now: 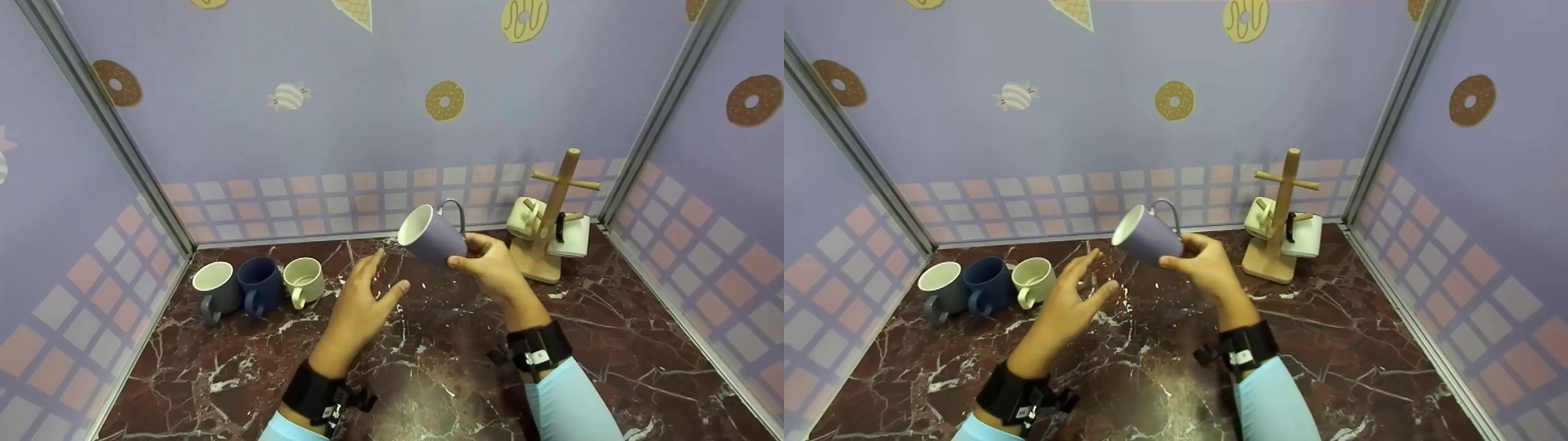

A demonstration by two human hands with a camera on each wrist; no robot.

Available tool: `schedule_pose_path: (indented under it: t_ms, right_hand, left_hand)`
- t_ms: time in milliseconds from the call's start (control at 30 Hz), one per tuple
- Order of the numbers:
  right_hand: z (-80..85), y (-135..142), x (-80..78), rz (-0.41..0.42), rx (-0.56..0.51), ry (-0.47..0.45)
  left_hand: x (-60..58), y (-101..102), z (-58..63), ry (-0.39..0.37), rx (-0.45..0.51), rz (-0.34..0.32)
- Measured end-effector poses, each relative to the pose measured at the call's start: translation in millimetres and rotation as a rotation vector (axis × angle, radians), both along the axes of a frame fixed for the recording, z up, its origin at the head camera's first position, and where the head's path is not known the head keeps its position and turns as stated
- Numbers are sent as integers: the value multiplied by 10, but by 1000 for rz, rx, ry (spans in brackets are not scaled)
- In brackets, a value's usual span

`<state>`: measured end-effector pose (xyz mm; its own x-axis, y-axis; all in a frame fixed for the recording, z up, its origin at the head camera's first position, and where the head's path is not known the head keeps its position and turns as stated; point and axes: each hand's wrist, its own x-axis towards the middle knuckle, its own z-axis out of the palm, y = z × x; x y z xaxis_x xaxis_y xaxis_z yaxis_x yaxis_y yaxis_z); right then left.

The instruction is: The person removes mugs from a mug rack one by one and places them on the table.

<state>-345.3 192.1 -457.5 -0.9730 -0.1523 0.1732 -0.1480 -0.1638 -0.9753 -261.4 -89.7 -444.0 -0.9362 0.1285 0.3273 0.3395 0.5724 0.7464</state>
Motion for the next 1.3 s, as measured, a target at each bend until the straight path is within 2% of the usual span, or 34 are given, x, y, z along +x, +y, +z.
schedule_pose_path:
  t_ms: [133,200,367,567,733,900,1000,1100,1300]
  right_hand:
    - [74,-245,89,17,-86,39]
    - [94,-352,136,12,-104,43]
    - [101,-595,249,-55,-50,44]
    - [51,-844,356,-101,43,61]
    - [-12,-971,420,-101,100,95]
    - [-50,-1023,463,-97,183,139]
    - [-61,-1017,467,-60,194,154]
    - [-72,-982,450,2,164,148]
    - [-98,-896,396,276,-80,19]
  left_hand:
    - [-9,-21,29,26,119,47]
    - [-9,-32,50,20,205,49]
    - [2,-56,105,-18,391,19]
    - [-14,-71,107,-14,478,18]
    - [-20,-73,99,-16,551,84]
    - [-30,-79,101,1,577,141]
    - [-30,-83,108,0,562,170]
    - [-34,-96,112,-4,543,160]
    - [-29,-136,128,16,565,100]
